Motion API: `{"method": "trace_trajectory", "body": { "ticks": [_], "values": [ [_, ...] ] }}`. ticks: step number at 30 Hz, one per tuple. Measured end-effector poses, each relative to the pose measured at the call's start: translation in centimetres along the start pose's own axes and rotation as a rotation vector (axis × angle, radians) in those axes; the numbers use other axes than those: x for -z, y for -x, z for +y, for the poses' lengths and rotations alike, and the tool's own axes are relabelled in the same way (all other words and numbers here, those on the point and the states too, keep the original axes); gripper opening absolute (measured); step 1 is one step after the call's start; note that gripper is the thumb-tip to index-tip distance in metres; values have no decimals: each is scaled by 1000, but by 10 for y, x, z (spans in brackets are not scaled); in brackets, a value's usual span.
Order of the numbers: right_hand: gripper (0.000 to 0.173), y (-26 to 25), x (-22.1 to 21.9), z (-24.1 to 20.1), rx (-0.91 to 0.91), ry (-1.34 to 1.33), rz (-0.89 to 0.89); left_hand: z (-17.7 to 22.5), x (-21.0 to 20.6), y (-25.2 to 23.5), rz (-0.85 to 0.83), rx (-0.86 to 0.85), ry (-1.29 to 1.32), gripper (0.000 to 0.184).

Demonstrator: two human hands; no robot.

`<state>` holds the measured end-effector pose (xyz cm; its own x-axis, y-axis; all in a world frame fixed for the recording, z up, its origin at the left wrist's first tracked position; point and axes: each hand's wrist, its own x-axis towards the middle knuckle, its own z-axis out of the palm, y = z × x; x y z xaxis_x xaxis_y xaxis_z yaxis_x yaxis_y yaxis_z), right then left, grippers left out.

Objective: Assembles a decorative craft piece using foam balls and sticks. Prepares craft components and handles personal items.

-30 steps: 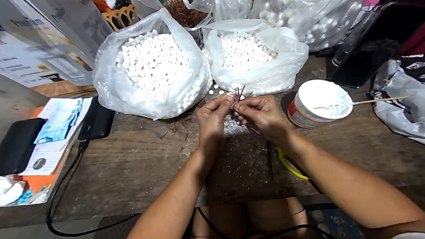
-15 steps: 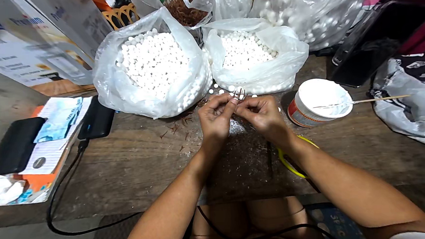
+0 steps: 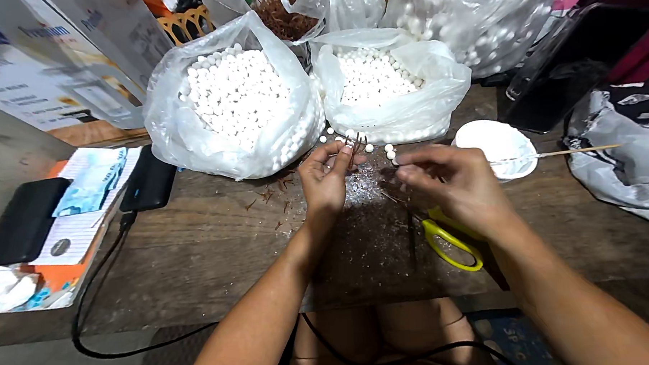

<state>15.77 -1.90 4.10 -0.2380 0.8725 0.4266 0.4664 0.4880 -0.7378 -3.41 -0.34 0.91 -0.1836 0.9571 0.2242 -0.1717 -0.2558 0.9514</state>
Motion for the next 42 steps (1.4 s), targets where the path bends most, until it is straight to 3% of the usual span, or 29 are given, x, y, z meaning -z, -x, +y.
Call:
{"method": "trace_trajectory", "body": {
  "ticks": [2, 4, 7, 9, 13, 18, 21, 24, 29, 34, 42],
  "values": [
    [16, 20, 19, 3, 171, 45, 176, 0, -1, -1, 15, -5, 4, 11],
    [8, 35, 46, 11, 210, 45, 355, 0, -3, -1, 46, -15, 29, 13],
    [18, 47, 79, 39, 51, -65, 637, -1, -5, -1, 61, -34, 67, 15],
    [18, 46, 88, 54, -95, -132, 727, 0, -5, -1, 51, -31, 77, 16],
    [40, 43, 86, 63, -237, -121, 660, -2, -2, -1, -12, -44, 37, 15],
    [25, 34, 92, 70, -330, -211, 646, -5, 2, -1, -82, -135, -13, 13],
    [11, 36, 97, 70, -215, -172, 589, -6, -2, 1, -123, -229, -67, 14],
    [14, 41, 101, 64, -43, -55, 544, -8, -2, 1, -130, -319, -130, 13],
    [13, 46, 117, 51, 147, 20, 659, -12, -2, 2, -155, -406, -169, 12],
    [19, 49, 117, 57, 60, -132, 730, -12, -14, 4, -204, -485, -252, 6],
    [32, 46, 121, 57, -75, -375, 851, -4, -72, -10, -274, -712, -454, 11]
  ]
}}
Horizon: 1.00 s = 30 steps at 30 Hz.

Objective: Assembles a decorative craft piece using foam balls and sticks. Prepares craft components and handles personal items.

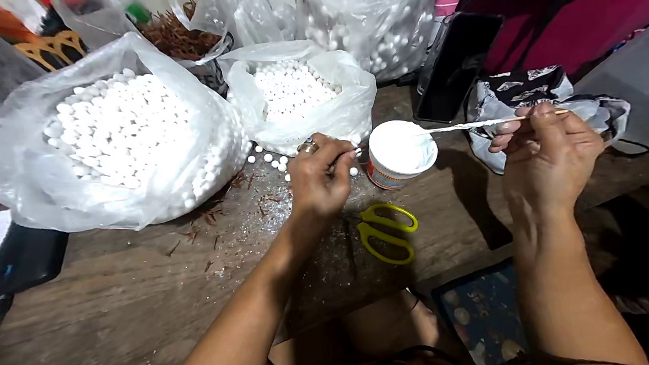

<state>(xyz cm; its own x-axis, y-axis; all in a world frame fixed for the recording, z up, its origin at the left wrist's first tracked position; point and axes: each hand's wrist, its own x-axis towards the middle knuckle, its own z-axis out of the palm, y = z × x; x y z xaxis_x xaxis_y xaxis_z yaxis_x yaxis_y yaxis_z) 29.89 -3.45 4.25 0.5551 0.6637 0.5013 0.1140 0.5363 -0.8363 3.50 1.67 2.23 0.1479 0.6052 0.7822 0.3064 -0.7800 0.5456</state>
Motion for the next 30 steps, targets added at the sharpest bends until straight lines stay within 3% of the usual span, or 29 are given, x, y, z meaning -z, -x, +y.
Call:
{"method": "trace_trajectory", "body": {
  "ticks": [8, 30],
  "values": [
    [38, 4, -9, -13, -94, -188, -14, 17, -25, -26, -47, -122, -48, 11],
    [35, 4, -6, -7, -94, -184, -28, 16, -36, -24, -55, -161, -59, 12]
  ]
}}
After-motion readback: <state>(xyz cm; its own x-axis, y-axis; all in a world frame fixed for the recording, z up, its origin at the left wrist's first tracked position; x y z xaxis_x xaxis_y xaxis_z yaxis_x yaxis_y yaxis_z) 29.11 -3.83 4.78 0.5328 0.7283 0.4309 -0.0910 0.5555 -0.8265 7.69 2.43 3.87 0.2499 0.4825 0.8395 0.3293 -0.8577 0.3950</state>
